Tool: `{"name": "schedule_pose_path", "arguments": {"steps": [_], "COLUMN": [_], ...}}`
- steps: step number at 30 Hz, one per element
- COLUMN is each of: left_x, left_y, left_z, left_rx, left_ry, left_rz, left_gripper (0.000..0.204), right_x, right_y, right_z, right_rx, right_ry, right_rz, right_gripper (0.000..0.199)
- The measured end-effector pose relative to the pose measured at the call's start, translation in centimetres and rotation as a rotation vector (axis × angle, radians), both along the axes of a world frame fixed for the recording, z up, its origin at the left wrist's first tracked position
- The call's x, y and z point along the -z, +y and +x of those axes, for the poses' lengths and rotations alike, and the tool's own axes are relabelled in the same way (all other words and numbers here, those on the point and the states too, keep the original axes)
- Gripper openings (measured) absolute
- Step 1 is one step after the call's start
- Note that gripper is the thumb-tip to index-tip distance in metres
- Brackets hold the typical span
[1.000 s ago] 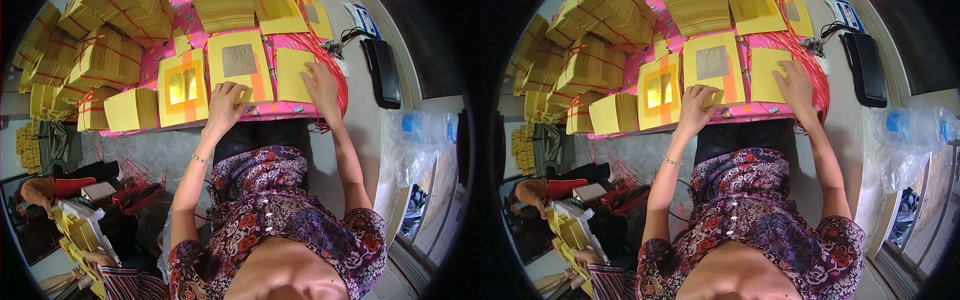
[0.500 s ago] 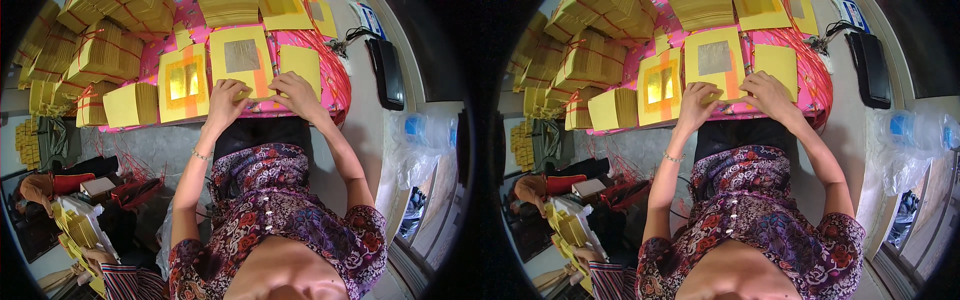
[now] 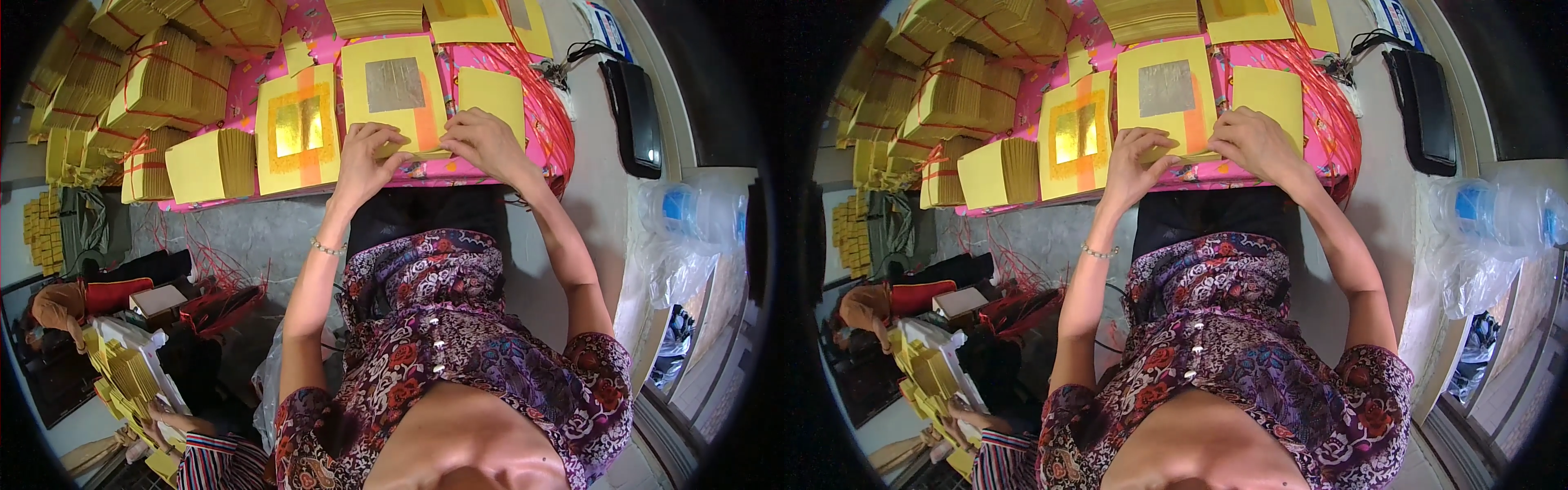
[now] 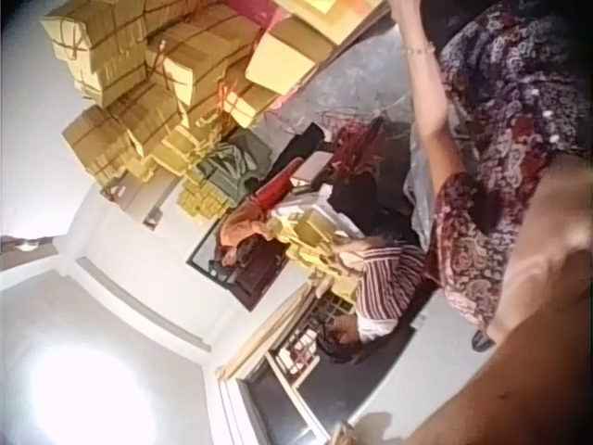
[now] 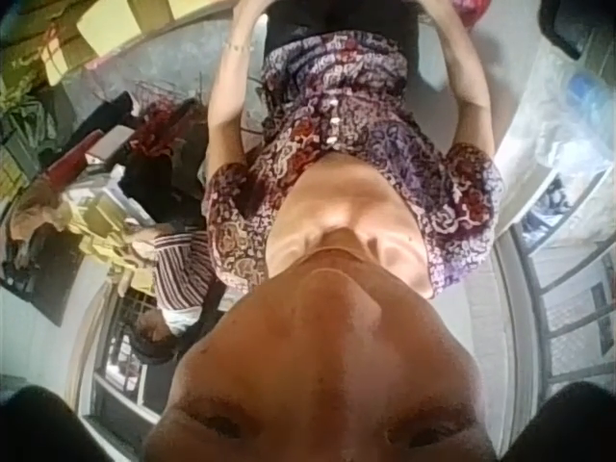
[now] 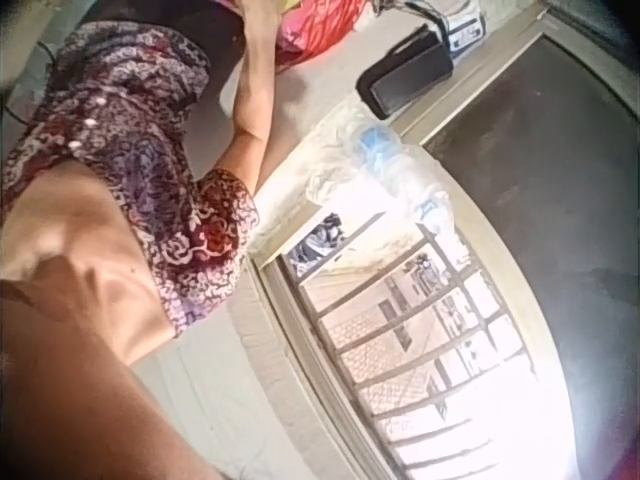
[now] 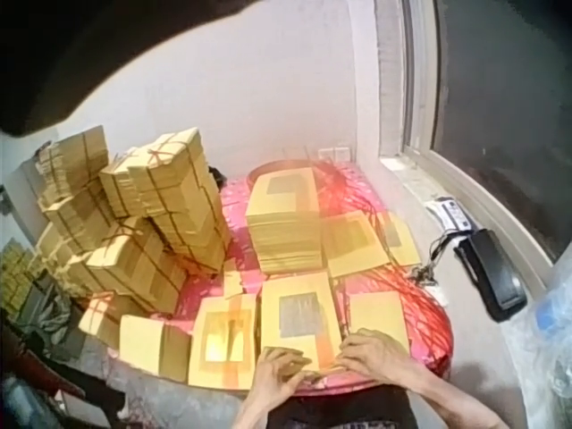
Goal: Organizing and stacking yellow spirit paper on a table.
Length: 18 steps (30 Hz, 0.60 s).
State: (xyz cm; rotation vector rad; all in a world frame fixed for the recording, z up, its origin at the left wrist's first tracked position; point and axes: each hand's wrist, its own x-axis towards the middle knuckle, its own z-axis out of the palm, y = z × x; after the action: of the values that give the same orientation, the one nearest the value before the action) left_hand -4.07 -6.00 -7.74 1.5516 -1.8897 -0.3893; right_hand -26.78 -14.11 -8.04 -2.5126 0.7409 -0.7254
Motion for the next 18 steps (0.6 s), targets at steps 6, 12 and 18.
{"name": "schedule_pose_path", "arguments": {"steps": [6,12,18], "left_x": [0.1,-0.2,-0.6], "left_y": [0.0,0.0,-0.5], "left_z": [0.2,0.1,-0.7], "left_rx": [-0.024,-0.012,-0.015], "left_ry": [0.008,-0.002,-0.189], "left_rz": [0.022,-0.012,-0.071], "left_gripper": [0.022,0.024,0.026], "right_x": [0.0,-0.3,-1.3], "right_y": [-0.6,-0.3,-0.3], "right_z": [0.4,0.6,1.5], "right_rx": [-0.029,-0.006,0.077], "right_ry": [0.024,0.055,-0.043], "right_rz": [-0.021,-0.048,-0.099], "right_gripper": [0.017,0.016,0.016]}}
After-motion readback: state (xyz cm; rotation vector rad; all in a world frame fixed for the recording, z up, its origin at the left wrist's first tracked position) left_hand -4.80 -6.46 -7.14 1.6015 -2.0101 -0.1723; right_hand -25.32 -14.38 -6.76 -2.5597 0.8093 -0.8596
